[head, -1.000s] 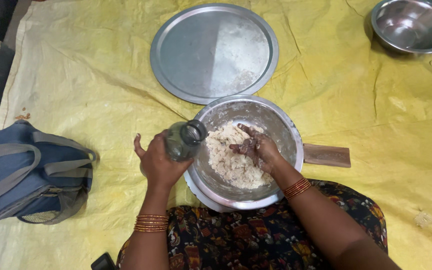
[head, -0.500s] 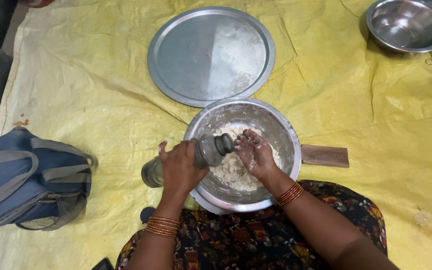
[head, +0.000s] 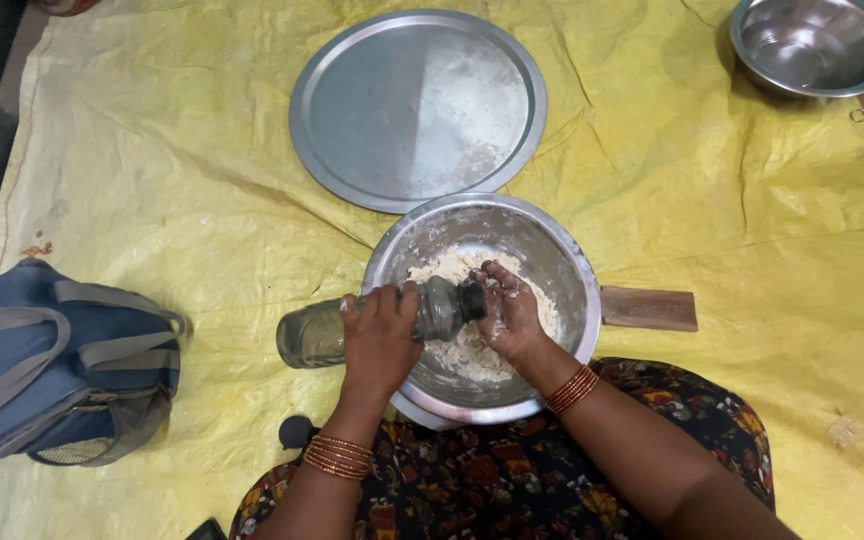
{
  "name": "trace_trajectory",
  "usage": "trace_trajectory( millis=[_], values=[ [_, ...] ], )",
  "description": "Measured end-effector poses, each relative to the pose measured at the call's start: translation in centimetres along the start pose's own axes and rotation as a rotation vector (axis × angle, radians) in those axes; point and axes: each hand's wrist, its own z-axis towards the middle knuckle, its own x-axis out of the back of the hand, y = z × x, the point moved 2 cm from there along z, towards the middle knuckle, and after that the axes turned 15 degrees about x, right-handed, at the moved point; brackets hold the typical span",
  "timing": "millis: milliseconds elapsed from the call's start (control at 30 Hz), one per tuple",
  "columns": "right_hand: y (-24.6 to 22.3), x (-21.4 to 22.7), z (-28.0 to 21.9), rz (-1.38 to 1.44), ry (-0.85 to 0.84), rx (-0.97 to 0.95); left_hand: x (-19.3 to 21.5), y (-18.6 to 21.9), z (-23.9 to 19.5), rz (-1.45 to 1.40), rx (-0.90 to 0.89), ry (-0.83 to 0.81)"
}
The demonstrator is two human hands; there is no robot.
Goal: The person kneads dough in a metal bowl by hand, periodically adding water from a plastic bottle to adjust consistency. The hands repeatedly press, fold, and turn the dough until it becomes more cohesive.
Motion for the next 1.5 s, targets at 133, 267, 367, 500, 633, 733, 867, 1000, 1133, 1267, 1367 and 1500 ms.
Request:
trace_trajectory(
  millis=[133, 267, 367, 500, 633, 733, 867, 1000, 1133, 1267, 1367, 1500],
  values=[
    [0.7, -0.3, -0.2, 0.039, 0.077, -0.034, -0.1, 0.1, -0.1, 0.035, -0.01, -0.024],
    [0.9, -0.4, -0.5, 0.006, -0.003, -0.091, 0.0, 0.2, -0.2, 0.078, -0.035, 0.035],
    [1.1, -0.2, -0.4, 0.063, -0.028, -0.058, -0.1, 0.2, -0.2, 0.094, -0.036, 0.023],
    [1.4, 0.2, -0.2, 0.104, 0.004, -0.123, -0.4, 0.3, -0.3, 0.14, -0.038, 0.071],
    [1.4, 0.1, -0.3, 0.093, 0.067, -0.134, -0.3, 0.5, -0.6, 0.162, -0.059, 0.144],
    [1.0, -0.7, -0.4, 0.139, 0.044, -0.1, 0.2, 0.5, -0.5, 0.147, -0.018, 0.125],
    [-0.1, -2.4, -0.9, 0.171, 0.112, -0.032, 1.0, 0.3, -0.1, -0.123, 0.064, -0.026],
    [-2.1, -4.5, -2.3, 0.097, 0.069, 0.005, 1.8, 0.1, 0.0, -0.251, 0.087, 0.052],
    [-5.3, -6.5, -3.7, 0.21, -0.165, 0.013, 2.1, -1.6, 0.8, -0.366, 0.191, 0.103],
    [-6.8, -7.1, -3.1, -0.062, -0.07, -0.053, 2.2, -3.8, 0.8, -0.534, 0.229, 0.233],
    [-7.7, -6.2, -2.5, 0.089, -0.21, -0.087, 1.9, -5.4, 0.9, -0.605, 0.29, 0.319],
    [-10.4, -3.6, -1.0, -0.513, -0.339, -0.062, 2.2, -7.6, 1.0, -0.579, 0.395, 0.35]
  ],
)
